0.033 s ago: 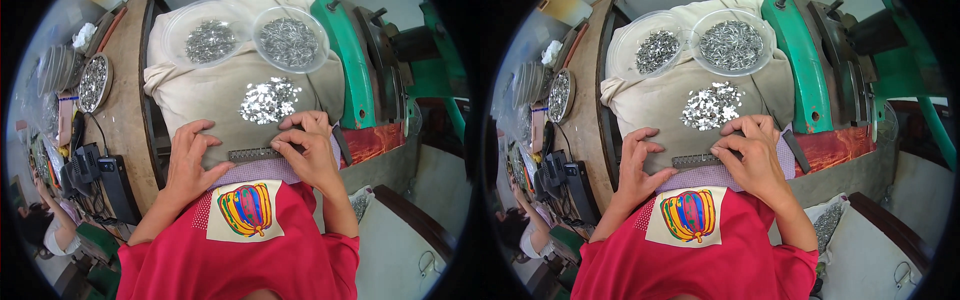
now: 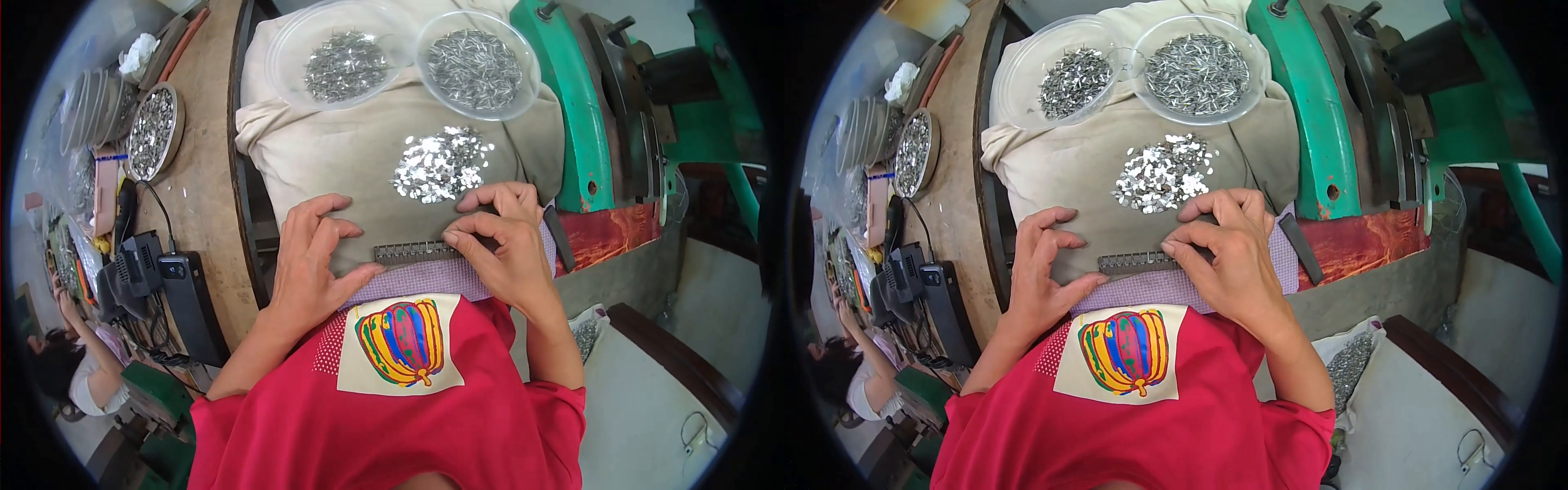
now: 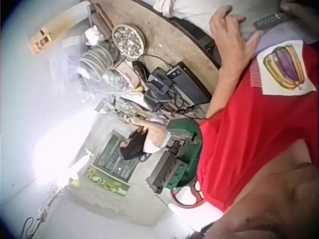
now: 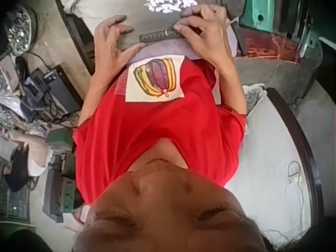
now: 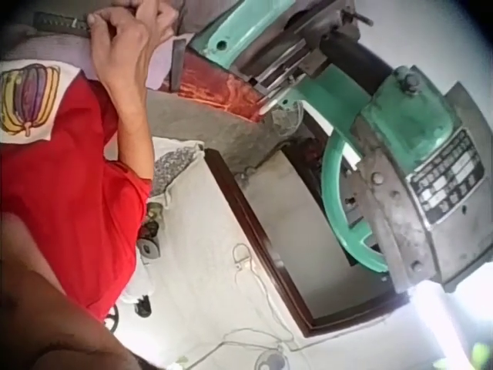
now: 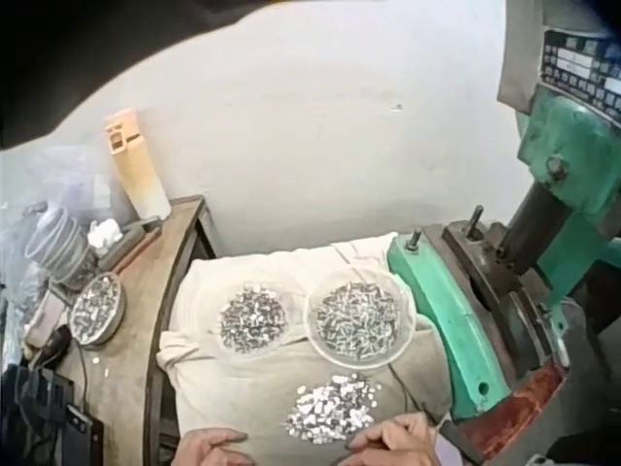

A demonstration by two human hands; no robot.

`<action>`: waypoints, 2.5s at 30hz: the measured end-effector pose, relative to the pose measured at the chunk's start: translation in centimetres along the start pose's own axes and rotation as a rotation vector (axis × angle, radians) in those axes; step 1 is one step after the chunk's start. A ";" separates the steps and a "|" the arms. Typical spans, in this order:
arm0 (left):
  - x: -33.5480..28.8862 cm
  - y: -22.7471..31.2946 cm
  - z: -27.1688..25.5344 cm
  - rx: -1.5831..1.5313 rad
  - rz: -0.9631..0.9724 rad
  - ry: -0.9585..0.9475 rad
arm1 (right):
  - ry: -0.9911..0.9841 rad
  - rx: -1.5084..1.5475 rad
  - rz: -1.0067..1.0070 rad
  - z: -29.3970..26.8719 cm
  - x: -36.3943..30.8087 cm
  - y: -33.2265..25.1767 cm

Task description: The person assembles small metal hardware parts by hand, then uses a mechanical press to join them.

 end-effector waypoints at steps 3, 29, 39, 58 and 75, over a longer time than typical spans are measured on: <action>0.1 -0.2 0.0 -0.023 0.010 0.012 | -0.008 -0.025 0.005 0.0 0.0 -0.1; 0.2 -0.3 -0.2 -0.027 -0.012 0.013 | -0.044 -0.171 0.053 0.0 -0.3 -0.5; 0.1 -0.3 -0.2 -0.032 -0.010 0.003 | -0.065 -0.175 0.051 -0.4 -0.2 -0.4; 0.3 -0.4 -0.2 -0.026 0.018 -0.006 | -0.118 -0.142 0.079 -1.6 0.0 0.1; 0.3 -0.4 -0.4 -0.042 -0.010 -0.020 | -0.178 -0.142 0.056 -2.0 0.5 -0.2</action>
Point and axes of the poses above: each hand's wrist, its own x-axis towards the middle knuckle, its own z-axis out of the palm, y = z × x, the point moved 4 cm from there along x, towards the middle knuckle, and after that the axes turned 8 degrees about z, right-handed, at the moved point
